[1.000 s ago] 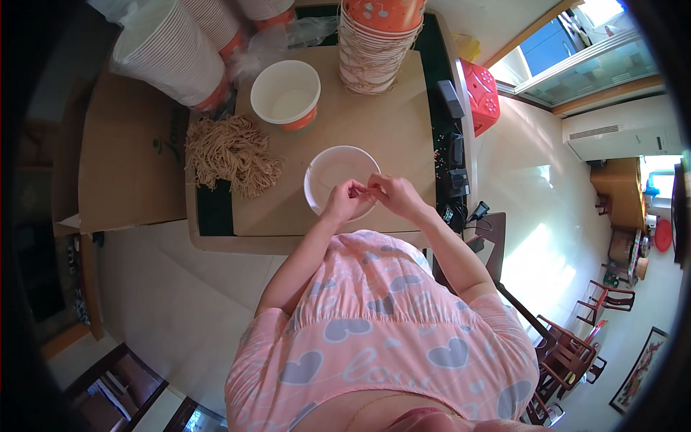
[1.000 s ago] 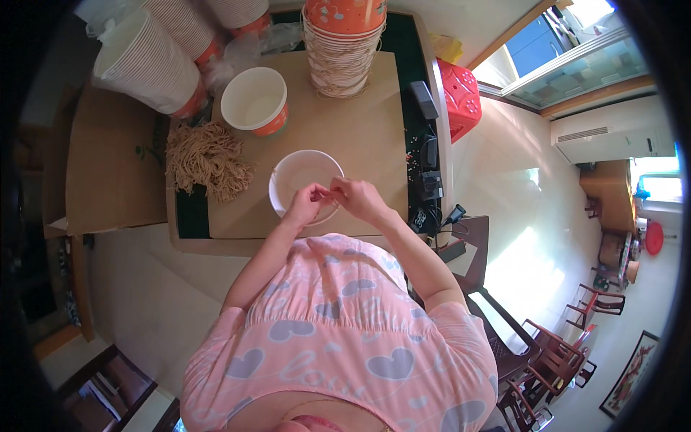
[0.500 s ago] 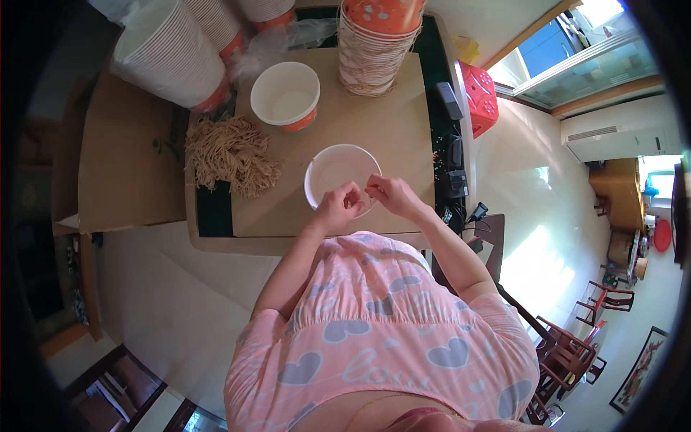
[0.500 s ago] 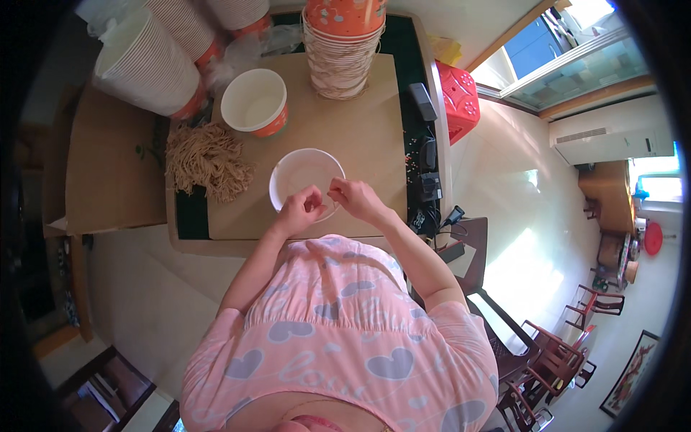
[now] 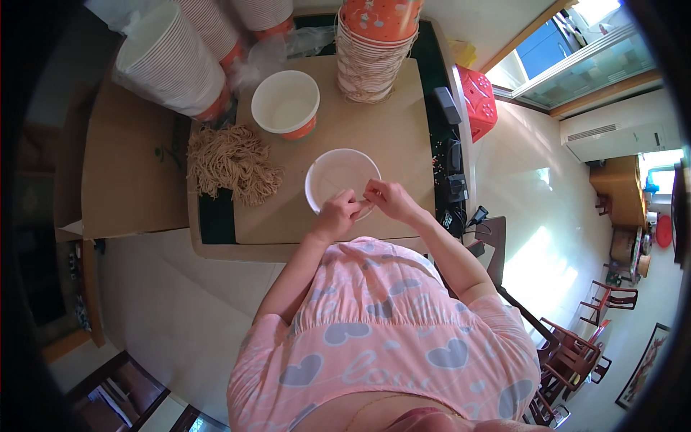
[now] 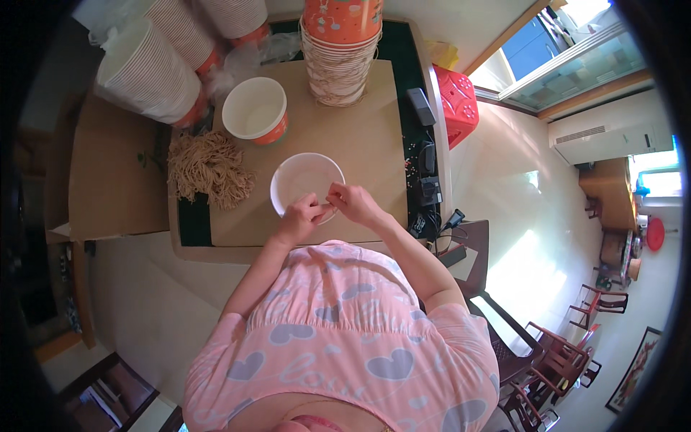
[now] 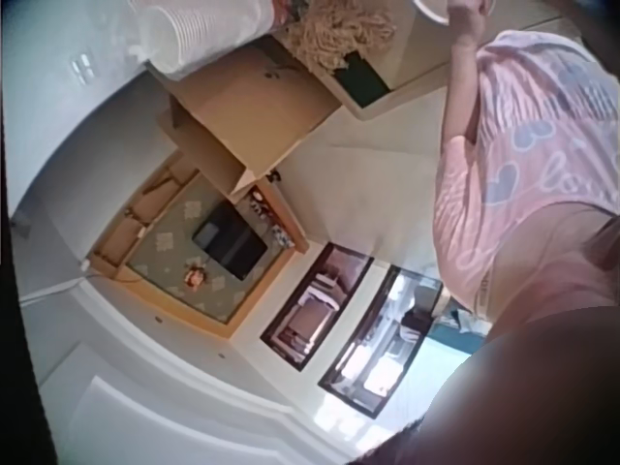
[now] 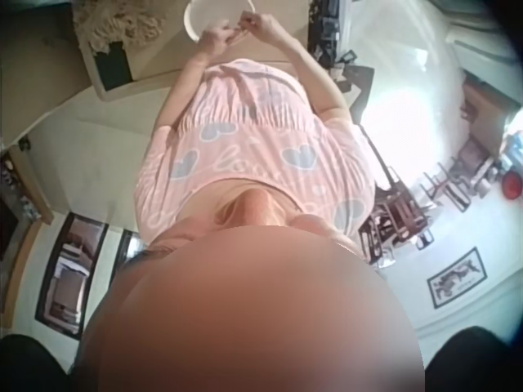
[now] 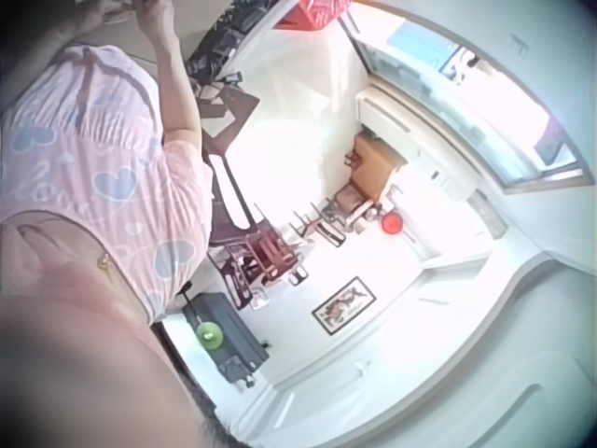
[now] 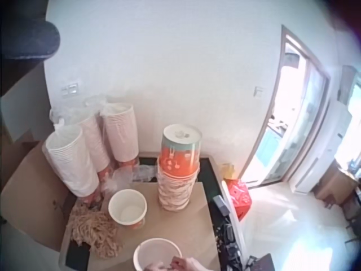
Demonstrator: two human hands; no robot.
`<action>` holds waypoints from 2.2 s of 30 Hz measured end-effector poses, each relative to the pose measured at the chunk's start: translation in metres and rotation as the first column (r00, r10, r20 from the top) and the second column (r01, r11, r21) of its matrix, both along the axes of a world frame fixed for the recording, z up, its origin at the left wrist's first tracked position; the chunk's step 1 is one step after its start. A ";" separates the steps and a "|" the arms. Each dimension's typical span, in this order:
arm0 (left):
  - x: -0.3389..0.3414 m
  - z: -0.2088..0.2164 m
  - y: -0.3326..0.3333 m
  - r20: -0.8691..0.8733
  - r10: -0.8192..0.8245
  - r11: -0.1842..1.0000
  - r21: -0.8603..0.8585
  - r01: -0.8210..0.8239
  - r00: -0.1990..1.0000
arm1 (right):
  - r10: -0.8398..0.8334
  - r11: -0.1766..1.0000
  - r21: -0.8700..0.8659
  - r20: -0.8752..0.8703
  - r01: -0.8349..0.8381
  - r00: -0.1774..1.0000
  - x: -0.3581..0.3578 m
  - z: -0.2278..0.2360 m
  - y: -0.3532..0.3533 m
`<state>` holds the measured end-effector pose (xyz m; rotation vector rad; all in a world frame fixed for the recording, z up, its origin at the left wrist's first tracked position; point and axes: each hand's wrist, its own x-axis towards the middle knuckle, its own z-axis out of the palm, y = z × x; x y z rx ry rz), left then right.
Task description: Inspecting, cleaning, and stacking paper buckets in a packaging environment.
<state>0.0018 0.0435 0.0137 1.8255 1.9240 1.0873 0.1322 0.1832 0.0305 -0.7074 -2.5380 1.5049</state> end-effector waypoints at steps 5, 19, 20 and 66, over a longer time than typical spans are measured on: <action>0.003 0.014 0.005 -0.222 -0.045 0.997 -0.075 0.029 0.974 | -0.007 1.000 -0.030 0.031 0.008 1.000 0.002 0.001 -0.004; 0.005 -0.020 0.014 0.716 0.322 0.927 -0.371 -0.053 0.619 | -0.192 0.961 0.180 -0.119 0.212 0.974 0.015 0.001 -0.028; 0.004 -0.019 0.015 0.716 0.323 0.927 -0.372 -0.052 0.619 | -0.219 0.939 0.233 -0.171 0.255 0.961 0.016 0.002 -0.032; -0.002 -0.003 0.009 0.837 0.528 0.834 -0.543 0.101 0.142 | -0.317 0.944 0.052 -0.127 0.326 0.940 0.011 -0.001 -0.036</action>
